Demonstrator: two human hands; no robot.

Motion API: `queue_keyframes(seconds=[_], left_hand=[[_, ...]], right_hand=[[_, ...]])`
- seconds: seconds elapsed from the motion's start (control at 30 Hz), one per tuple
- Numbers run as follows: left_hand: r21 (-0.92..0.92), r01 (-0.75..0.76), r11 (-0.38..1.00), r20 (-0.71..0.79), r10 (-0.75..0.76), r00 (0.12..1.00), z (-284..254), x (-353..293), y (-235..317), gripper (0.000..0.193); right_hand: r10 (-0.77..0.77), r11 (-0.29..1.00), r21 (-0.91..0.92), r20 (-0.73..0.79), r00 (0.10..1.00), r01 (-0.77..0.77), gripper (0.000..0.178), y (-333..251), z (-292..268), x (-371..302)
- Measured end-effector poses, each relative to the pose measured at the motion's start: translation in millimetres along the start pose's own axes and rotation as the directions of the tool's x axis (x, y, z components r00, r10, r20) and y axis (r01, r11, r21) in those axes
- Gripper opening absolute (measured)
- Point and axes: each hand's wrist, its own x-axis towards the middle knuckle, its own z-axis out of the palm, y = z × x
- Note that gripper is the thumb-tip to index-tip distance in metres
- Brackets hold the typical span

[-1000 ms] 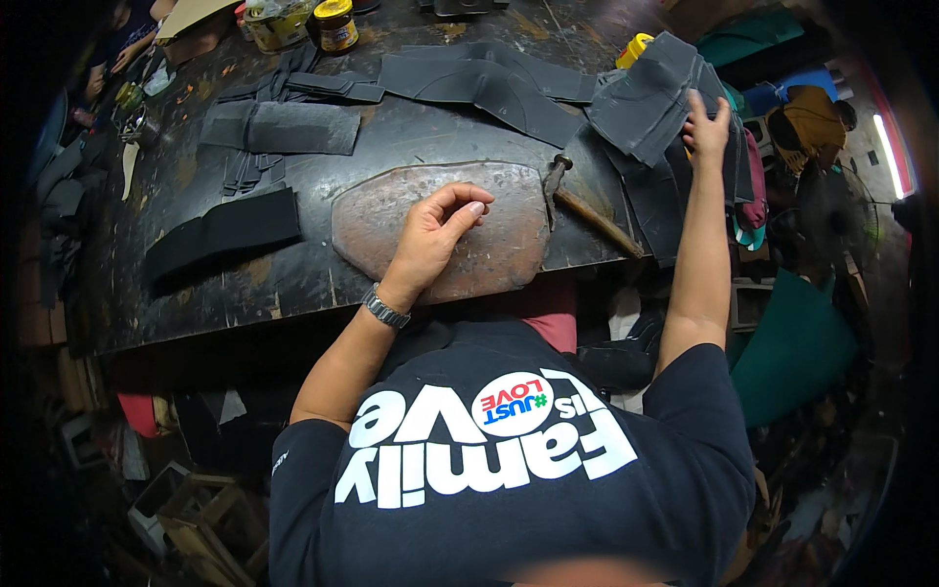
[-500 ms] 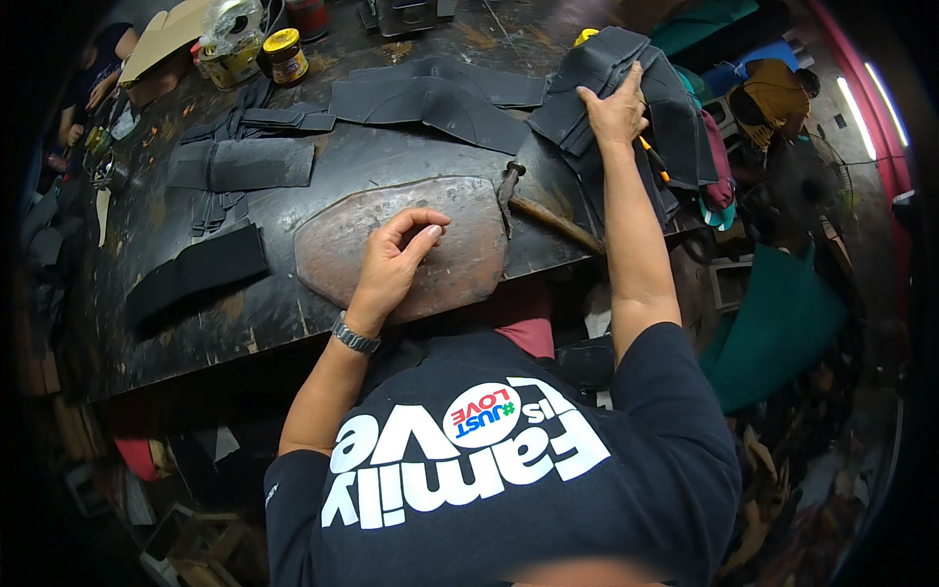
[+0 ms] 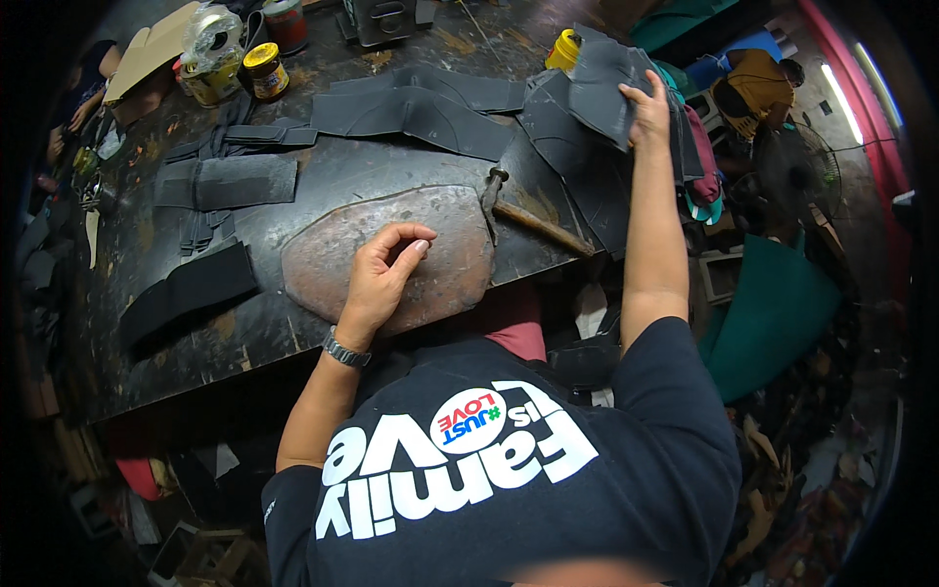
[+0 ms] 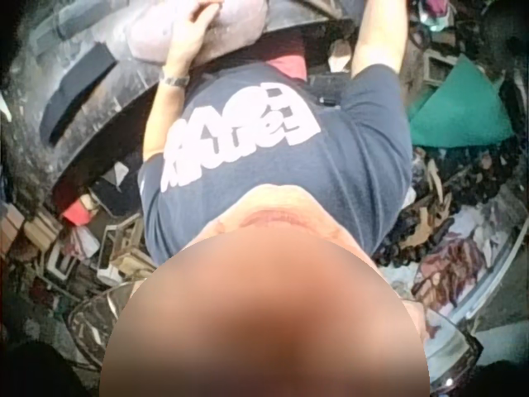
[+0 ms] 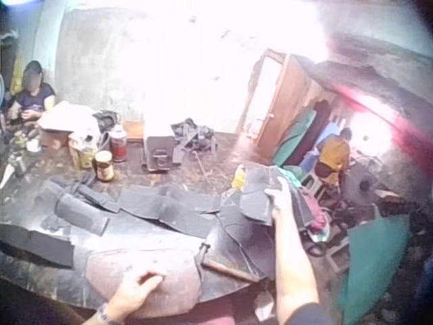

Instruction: The person repeatedly picks up black leather pieces, places them on a curved wooden form, and uses a hammer to tap and shape the edges. They inspect each piece, flip it, and continue hammering along the perimeter before stacking the shaped pieces.

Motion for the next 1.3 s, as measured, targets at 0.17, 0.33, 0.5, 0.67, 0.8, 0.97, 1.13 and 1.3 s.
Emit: queue_keyframes(seconds=[0.17, 0.33, 0.5, 0.67, 0.8, 0.97, 1.13, 1.3], left_hand=[[0.021, -0.007, 1.0, 0.013, 0.007, 1.0, 2, 2, 1, 0.014], [0.086, -0.018, 0.996, 0.011, 0.018, 1.0, 0, 1, -2, 0.016], [0.104, -0.143, 0.984, -0.094, 0.153, 0.984, 7, 1, -2, 0.027], [-0.198, -0.297, 0.934, -0.432, 0.189, 0.882, 19, 4, 13, 0.04], [-0.412, 0.347, 0.843, 0.192, -0.293, 0.937, -32, -10, 37, 0.038], [0.076, 0.167, 0.983, 0.008, -0.168, 0.986, -33, -30, 45, 0.025], [0.371, -0.055, 0.927, -0.109, 0.103, 0.989, -31, -39, 57, 0.013], [0.377, -0.051, 0.925, -0.123, 0.104, 0.987, -31, -49, 58, 0.014]], right_hand=[[-0.051, 0.778, -0.627, -0.009, 0.999, 0.034, 0.079, -8, -44, -1], [-0.454, 0.105, -0.993, 0.007, 0.891, 0.061, 0.086, -14, -15, -36], [-0.405, 0.62, -0.579, 0.342, 0.848, 0.53, 0.082, -41, 98, -132], [-0.032, 0.976, 0.126, 0.893, 0.448, -0.18, 0.089, -20, 184, -273], [0.232, 0.88, -0.108, 0.948, 0.218, -0.463, 0.101, -23, 197, -306], [0.242, 0.836, -0.117, 0.955, 0.169, -0.537, 0.109, -27, 199, -316], [0.279, 0.806, -0.147, 0.949, 0.149, -0.574, 0.113, -22, 186, -318], [0.265, 0.809, -0.146, 0.955, 0.133, -0.57, 0.118, -22, 177, -316]])
